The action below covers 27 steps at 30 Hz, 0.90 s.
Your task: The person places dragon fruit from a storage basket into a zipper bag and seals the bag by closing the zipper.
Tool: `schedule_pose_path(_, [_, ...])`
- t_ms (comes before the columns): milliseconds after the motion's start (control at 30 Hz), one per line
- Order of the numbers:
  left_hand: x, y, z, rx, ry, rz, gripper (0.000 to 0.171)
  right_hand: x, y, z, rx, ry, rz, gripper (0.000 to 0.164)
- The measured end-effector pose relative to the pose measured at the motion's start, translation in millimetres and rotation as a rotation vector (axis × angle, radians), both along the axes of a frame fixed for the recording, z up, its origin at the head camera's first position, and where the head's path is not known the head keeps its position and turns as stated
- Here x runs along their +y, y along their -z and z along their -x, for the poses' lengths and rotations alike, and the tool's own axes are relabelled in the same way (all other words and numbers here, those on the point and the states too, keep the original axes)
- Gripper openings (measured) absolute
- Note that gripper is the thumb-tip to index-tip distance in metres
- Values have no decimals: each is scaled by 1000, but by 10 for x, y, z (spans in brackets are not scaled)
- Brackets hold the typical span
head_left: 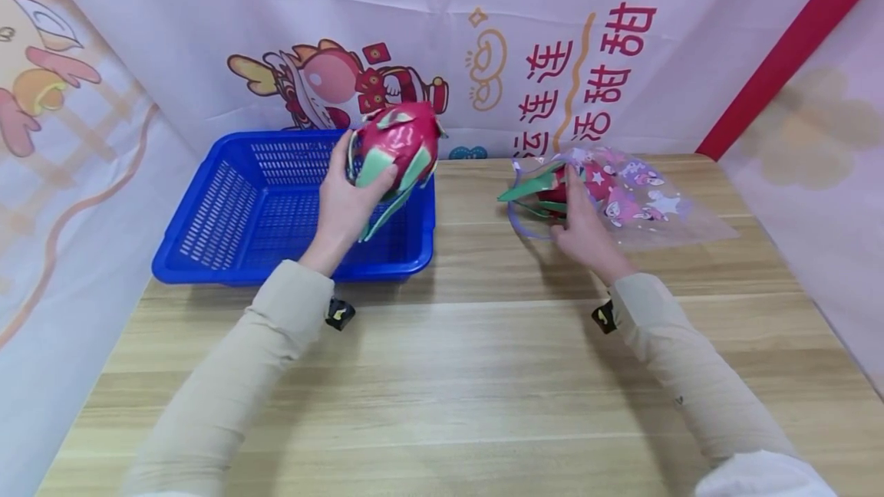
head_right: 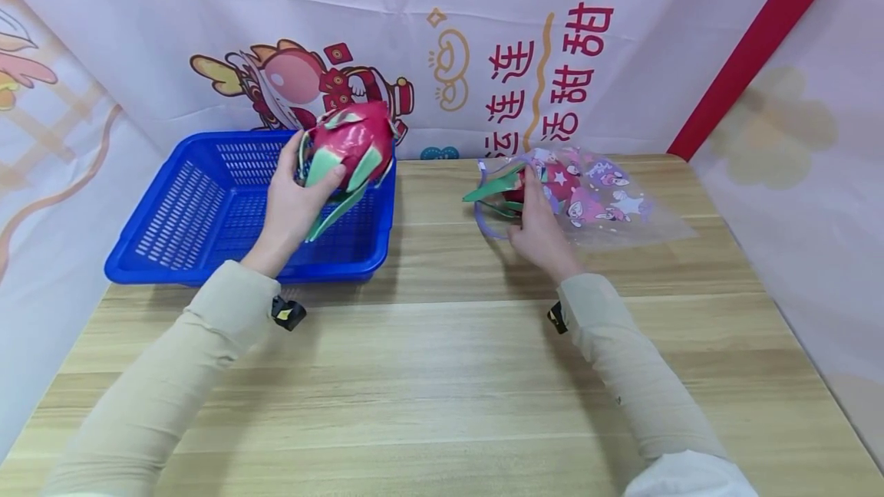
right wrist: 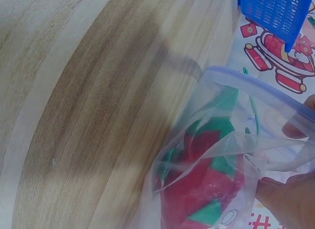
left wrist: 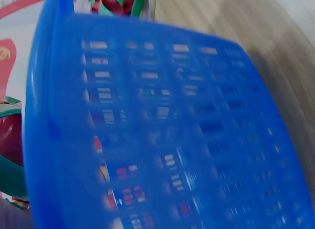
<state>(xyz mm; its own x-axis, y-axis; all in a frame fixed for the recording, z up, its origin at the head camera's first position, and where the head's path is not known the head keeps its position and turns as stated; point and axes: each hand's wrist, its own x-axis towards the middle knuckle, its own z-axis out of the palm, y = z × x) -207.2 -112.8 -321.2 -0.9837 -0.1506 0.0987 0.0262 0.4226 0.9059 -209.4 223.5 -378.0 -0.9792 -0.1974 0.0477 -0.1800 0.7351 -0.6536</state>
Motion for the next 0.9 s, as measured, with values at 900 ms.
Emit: schedule_pose_path(900, [932, 166, -21, -165, 232, 94, 88, 40, -14, -41, -7, 15, -11, 102])
